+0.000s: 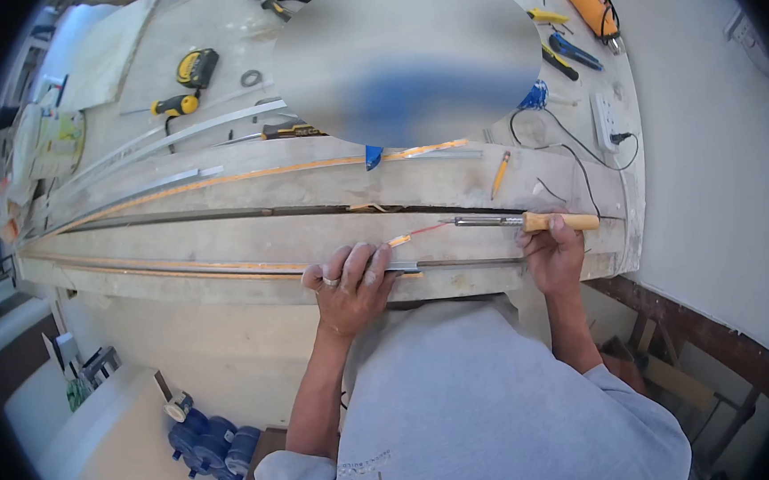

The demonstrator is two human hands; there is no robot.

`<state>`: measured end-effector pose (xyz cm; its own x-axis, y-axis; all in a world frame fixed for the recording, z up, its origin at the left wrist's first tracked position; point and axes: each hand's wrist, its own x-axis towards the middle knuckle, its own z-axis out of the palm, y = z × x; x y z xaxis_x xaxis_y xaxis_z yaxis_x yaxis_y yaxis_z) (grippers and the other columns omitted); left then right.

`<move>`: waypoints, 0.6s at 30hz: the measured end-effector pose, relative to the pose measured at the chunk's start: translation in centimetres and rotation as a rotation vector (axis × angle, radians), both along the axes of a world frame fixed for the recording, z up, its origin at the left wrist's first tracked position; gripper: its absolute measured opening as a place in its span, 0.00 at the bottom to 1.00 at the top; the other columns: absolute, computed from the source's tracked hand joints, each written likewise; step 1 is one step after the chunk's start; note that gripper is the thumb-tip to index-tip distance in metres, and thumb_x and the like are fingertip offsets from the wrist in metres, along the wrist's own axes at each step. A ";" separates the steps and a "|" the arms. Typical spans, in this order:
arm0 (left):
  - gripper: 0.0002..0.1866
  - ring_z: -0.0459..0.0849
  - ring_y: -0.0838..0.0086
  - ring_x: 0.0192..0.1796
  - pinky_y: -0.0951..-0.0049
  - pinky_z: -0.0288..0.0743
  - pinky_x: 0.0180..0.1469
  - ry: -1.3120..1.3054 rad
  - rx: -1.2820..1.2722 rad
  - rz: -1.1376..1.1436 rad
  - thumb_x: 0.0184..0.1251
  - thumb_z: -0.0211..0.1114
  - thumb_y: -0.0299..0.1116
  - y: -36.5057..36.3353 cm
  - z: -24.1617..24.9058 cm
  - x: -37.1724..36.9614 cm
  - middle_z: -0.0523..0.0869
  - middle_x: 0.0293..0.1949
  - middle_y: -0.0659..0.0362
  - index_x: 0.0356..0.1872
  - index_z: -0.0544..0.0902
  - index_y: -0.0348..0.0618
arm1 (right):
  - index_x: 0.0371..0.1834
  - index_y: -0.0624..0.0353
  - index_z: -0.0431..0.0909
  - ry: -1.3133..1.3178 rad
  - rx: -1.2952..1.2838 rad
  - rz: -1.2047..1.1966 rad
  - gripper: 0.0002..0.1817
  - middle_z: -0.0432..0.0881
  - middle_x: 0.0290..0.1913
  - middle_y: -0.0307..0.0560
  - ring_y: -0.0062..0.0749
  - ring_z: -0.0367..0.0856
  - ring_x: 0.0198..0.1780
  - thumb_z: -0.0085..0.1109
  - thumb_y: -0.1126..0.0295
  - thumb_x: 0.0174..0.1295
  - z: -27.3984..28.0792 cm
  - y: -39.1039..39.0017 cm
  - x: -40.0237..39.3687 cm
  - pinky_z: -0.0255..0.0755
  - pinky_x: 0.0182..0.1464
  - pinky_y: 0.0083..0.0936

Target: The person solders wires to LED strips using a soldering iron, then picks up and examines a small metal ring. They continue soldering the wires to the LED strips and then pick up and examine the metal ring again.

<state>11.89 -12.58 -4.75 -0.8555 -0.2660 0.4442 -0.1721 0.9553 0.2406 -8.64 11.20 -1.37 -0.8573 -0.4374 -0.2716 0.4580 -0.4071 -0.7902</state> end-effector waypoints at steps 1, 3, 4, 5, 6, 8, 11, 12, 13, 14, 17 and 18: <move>0.24 0.75 0.72 0.53 0.58 0.51 0.57 0.012 0.002 -0.003 0.53 0.72 0.46 0.0 0.0 0.0 0.78 0.51 0.66 0.53 0.82 0.57 | 0.47 0.68 0.76 0.019 0.029 -0.010 0.12 0.83 0.41 0.55 0.40 0.85 0.38 0.57 0.70 0.67 0.1 -0.3 0.0 0.82 0.39 0.34; 0.24 0.76 0.74 0.52 0.59 0.51 0.56 0.027 -0.003 0.011 0.52 0.72 0.45 0.1 0.2 -0.1 0.78 0.51 0.67 0.53 0.82 0.57 | 0.46 0.69 0.77 0.092 0.069 0.009 0.12 0.83 0.40 0.55 0.39 0.84 0.37 0.57 0.70 0.67 0.0 -0.6 0.2 0.82 0.38 0.32; 0.24 0.76 0.76 0.51 0.60 0.51 0.54 0.040 0.004 0.012 0.51 0.73 0.44 0.1 0.3 -0.1 0.78 0.51 0.68 0.53 0.82 0.56 | 0.45 0.70 0.77 0.162 0.121 0.013 0.13 0.84 0.40 0.54 0.37 0.84 0.36 0.57 0.69 0.67 0.0 -0.7 0.3 0.81 0.38 0.31; 0.24 0.76 0.76 0.51 0.60 0.51 0.54 0.044 -0.005 0.015 0.51 0.73 0.44 0.1 0.4 -0.1 0.78 0.51 0.68 0.53 0.82 0.56 | 0.45 0.70 0.77 0.167 0.112 0.016 0.13 0.84 0.40 0.54 0.37 0.84 0.36 0.57 0.69 0.67 0.2 -0.9 0.4 0.81 0.38 0.31; 0.24 0.77 0.75 0.51 0.60 0.52 0.54 0.051 -0.009 0.011 0.51 0.73 0.44 0.0 0.3 -0.2 0.78 0.51 0.68 0.52 0.82 0.56 | 0.46 0.70 0.76 0.261 0.216 0.066 0.13 0.83 0.39 0.55 0.37 0.84 0.36 0.57 0.69 0.67 0.6 -1.0 0.5 0.80 0.38 0.31; 0.24 0.77 0.75 0.51 0.60 0.52 0.53 0.063 -0.015 0.010 0.51 0.73 0.44 0.0 0.1 -0.2 0.79 0.50 0.68 0.52 0.82 0.56 | 0.46 0.70 0.75 0.364 0.319 0.119 0.13 0.83 0.38 0.55 0.38 0.84 0.36 0.56 0.68 0.68 1.5 -1.3 0.6 0.79 0.39 0.32; 0.24 0.77 0.75 0.50 0.60 0.52 0.53 0.064 -0.023 0.016 0.51 0.73 0.43 0.0 0.0 -0.3 0.78 0.50 0.68 0.52 0.82 0.56 | 0.45 0.73 0.76 0.503 0.394 0.226 0.16 0.83 0.35 0.55 0.36 0.84 0.35 0.59 0.67 0.67 2.7 -2.4 0.9 0.79 0.38 0.29; 0.24 0.77 0.75 0.50 0.59 0.52 0.53 0.065 -0.018 0.016 0.51 0.73 0.43 0.0 -0.1 -0.2 0.78 0.50 0.68 0.52 0.82 0.56 | 0.45 0.73 0.76 0.481 0.406 0.218 0.17 0.83 0.34 0.55 0.35 0.84 0.34 0.60 0.66 0.66 2.9 -2.7 1.2 0.79 0.37 0.29; 0.24 0.77 0.75 0.50 0.59 0.52 0.53 0.065 -0.012 0.016 0.50 0.73 0.44 0.1 -0.2 -0.2 0.78 0.50 0.68 0.52 0.82 0.56 | 0.45 0.74 0.76 0.459 0.419 0.211 0.18 0.84 0.33 0.55 0.34 0.84 0.33 0.61 0.64 0.66 3.0 -2.9 1.5 0.79 0.37 0.28; 0.24 0.77 0.75 0.50 0.59 0.52 0.53 0.065 -0.007 0.020 0.50 0.73 0.44 0.2 -0.2 -0.2 0.78 0.50 0.68 0.52 0.82 0.56 | 0.45 0.74 0.76 0.459 0.423 0.216 0.18 0.84 0.33 0.55 0.34 0.84 0.33 0.61 0.64 0.66 3.0 -3.0 1.5 0.79 0.37 0.28; 0.24 0.77 0.75 0.50 0.59 0.52 0.52 0.049 -0.009 0.021 0.50 0.73 0.43 0.0 -0.1 -0.1 0.78 0.50 0.68 0.52 0.82 0.56 | 0.44 0.75 0.76 0.487 0.451 0.219 0.18 0.84 0.32 0.54 0.33 0.84 0.31 0.61 0.64 0.66 2.9 -3.1 1.6 0.79 0.36 0.28; 0.24 0.77 0.75 0.50 0.59 0.52 0.53 0.050 -0.008 0.016 0.50 0.73 0.44 0.0 -0.2 -0.1 0.78 0.50 0.68 0.52 0.82 0.56 | 0.42 0.73 0.78 0.484 0.440 0.213 0.15 0.85 0.33 0.52 0.30 0.84 0.32 0.61 0.68 0.66 3.0 -3.1 1.6 0.78 0.37 0.25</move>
